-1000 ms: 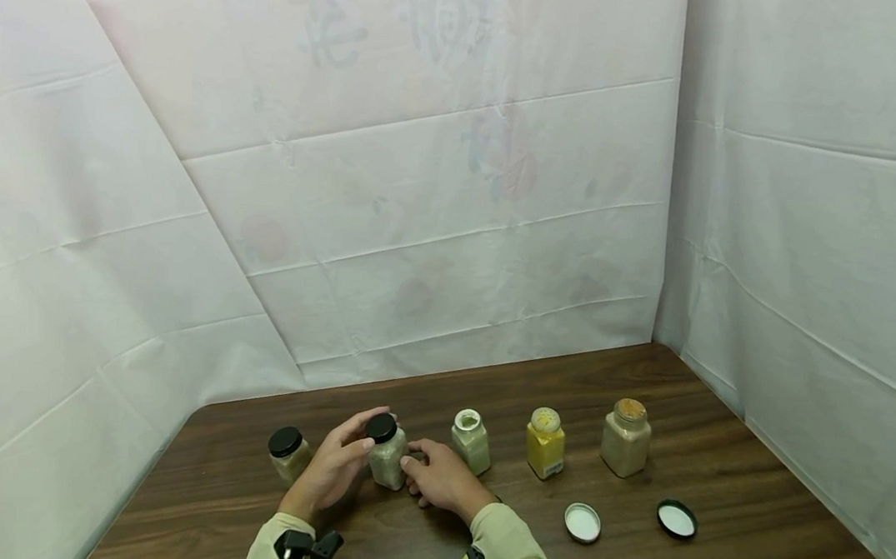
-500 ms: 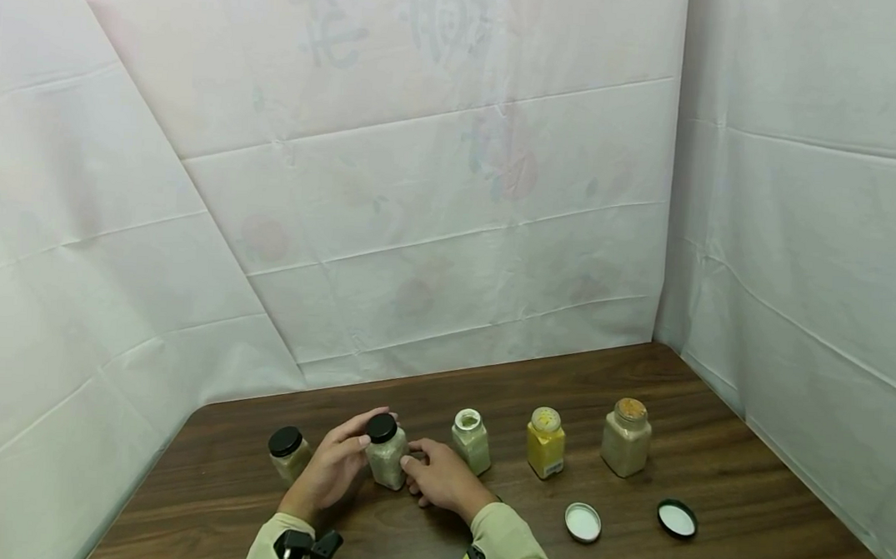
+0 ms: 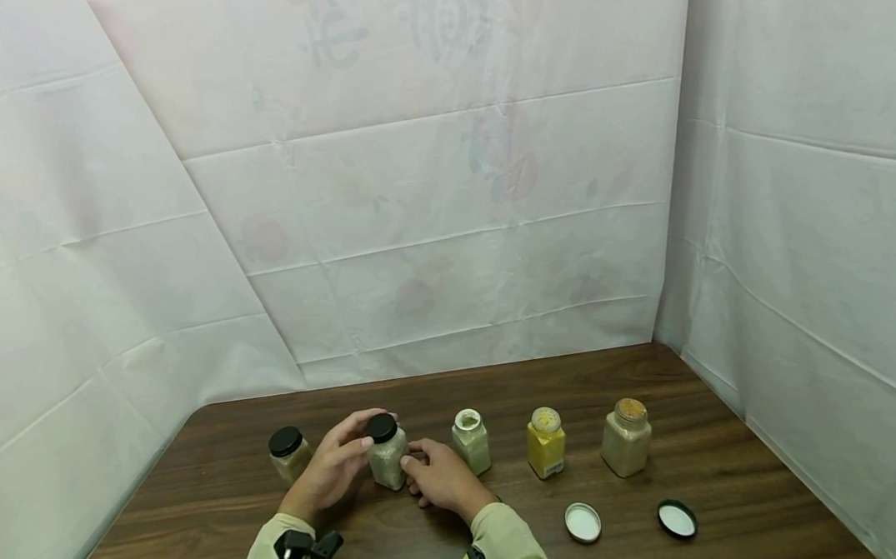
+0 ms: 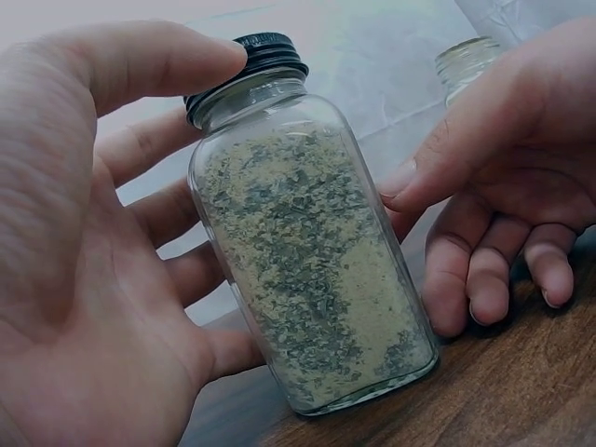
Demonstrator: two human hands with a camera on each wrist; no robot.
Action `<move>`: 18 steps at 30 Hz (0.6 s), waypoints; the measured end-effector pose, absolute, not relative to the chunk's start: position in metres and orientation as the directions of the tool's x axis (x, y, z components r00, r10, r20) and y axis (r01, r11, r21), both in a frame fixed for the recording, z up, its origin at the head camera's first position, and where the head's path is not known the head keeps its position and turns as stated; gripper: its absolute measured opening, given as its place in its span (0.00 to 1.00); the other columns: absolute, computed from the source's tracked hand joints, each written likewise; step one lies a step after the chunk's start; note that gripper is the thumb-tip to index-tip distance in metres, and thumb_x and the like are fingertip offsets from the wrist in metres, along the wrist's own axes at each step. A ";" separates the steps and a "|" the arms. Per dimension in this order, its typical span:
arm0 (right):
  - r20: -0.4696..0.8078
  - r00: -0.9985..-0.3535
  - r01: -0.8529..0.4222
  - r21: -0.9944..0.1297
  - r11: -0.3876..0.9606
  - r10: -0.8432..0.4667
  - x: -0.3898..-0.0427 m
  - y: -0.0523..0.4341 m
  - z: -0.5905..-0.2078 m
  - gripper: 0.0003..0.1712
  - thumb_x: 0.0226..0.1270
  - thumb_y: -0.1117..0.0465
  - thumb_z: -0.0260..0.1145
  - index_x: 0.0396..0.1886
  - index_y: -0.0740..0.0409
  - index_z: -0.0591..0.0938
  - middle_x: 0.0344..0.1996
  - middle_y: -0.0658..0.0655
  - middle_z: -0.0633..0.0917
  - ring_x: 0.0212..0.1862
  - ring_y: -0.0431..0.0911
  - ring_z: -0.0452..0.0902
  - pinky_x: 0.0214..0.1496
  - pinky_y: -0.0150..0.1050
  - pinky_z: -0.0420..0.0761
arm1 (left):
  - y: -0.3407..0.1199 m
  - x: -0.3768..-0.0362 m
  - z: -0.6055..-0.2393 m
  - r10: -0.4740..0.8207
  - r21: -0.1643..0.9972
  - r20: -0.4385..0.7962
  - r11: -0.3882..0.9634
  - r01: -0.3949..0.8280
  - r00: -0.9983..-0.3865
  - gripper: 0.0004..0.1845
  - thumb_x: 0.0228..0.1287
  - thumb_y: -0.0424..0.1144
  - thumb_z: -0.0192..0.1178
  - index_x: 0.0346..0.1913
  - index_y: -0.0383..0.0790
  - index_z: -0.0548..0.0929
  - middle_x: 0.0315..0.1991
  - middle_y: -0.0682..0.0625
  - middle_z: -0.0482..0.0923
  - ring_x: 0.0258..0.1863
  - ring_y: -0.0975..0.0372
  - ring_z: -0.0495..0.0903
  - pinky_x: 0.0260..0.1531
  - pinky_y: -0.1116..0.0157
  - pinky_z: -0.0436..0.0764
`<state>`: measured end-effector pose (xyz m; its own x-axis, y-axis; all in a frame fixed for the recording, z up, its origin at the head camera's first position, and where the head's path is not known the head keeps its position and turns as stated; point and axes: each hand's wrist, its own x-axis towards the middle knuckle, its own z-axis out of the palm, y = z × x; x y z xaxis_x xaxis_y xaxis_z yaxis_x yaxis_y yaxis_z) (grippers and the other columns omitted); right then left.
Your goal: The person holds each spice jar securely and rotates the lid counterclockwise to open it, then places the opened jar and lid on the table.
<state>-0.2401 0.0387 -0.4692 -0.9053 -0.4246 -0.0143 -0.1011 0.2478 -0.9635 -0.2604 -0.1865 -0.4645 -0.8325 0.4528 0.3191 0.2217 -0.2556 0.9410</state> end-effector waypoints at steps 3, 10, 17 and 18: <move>-0.018 -0.906 -0.097 -0.964 0.248 -0.423 -0.240 0.039 -0.469 0.26 0.78 0.55 0.59 0.67 0.66 0.72 0.33 0.57 0.83 0.34 0.49 0.81 0.29 0.46 0.82 | -0.186 -0.260 -0.465 0.441 0.941 0.318 -0.255 0.222 -0.839 0.25 0.73 0.29 0.52 0.69 0.24 0.64 0.62 0.46 0.74 0.59 0.60 0.75 0.56 0.62 0.76; -0.032 -0.906 -0.084 -0.964 0.253 -0.422 -0.240 0.039 -0.469 0.26 0.78 0.54 0.58 0.67 0.66 0.72 0.34 0.57 0.83 0.34 0.49 0.81 0.29 0.45 0.82 | -0.184 -0.260 -0.466 0.428 0.943 0.310 -0.248 0.220 -0.849 0.26 0.72 0.29 0.54 0.69 0.24 0.63 0.63 0.45 0.73 0.59 0.59 0.75 0.57 0.62 0.75; -0.037 -0.908 -0.080 -0.963 0.259 -0.417 -0.239 0.039 -0.468 0.26 0.78 0.54 0.58 0.67 0.67 0.72 0.34 0.56 0.83 0.34 0.49 0.81 0.29 0.45 0.82 | -0.185 -0.262 -0.466 0.471 0.950 0.305 -0.209 0.231 -0.828 0.31 0.75 0.30 0.50 0.77 0.30 0.57 0.72 0.40 0.64 0.68 0.59 0.68 0.63 0.63 0.69; -0.036 -0.909 -0.080 -0.963 0.258 -0.416 -0.239 0.038 -0.468 0.26 0.78 0.54 0.58 0.67 0.67 0.72 0.34 0.57 0.83 0.34 0.49 0.81 0.29 0.45 0.82 | -0.185 -0.262 -0.466 0.479 0.950 0.305 -0.210 0.230 -0.823 0.31 0.75 0.30 0.49 0.77 0.30 0.56 0.72 0.41 0.63 0.69 0.59 0.67 0.64 0.64 0.68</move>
<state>-0.2392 0.0385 -0.4679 -0.9086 -0.4162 -0.0358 -0.0801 0.2577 -0.9629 -0.2623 -0.1855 -0.4658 -0.8229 0.4794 0.3050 0.2301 -0.2097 0.9503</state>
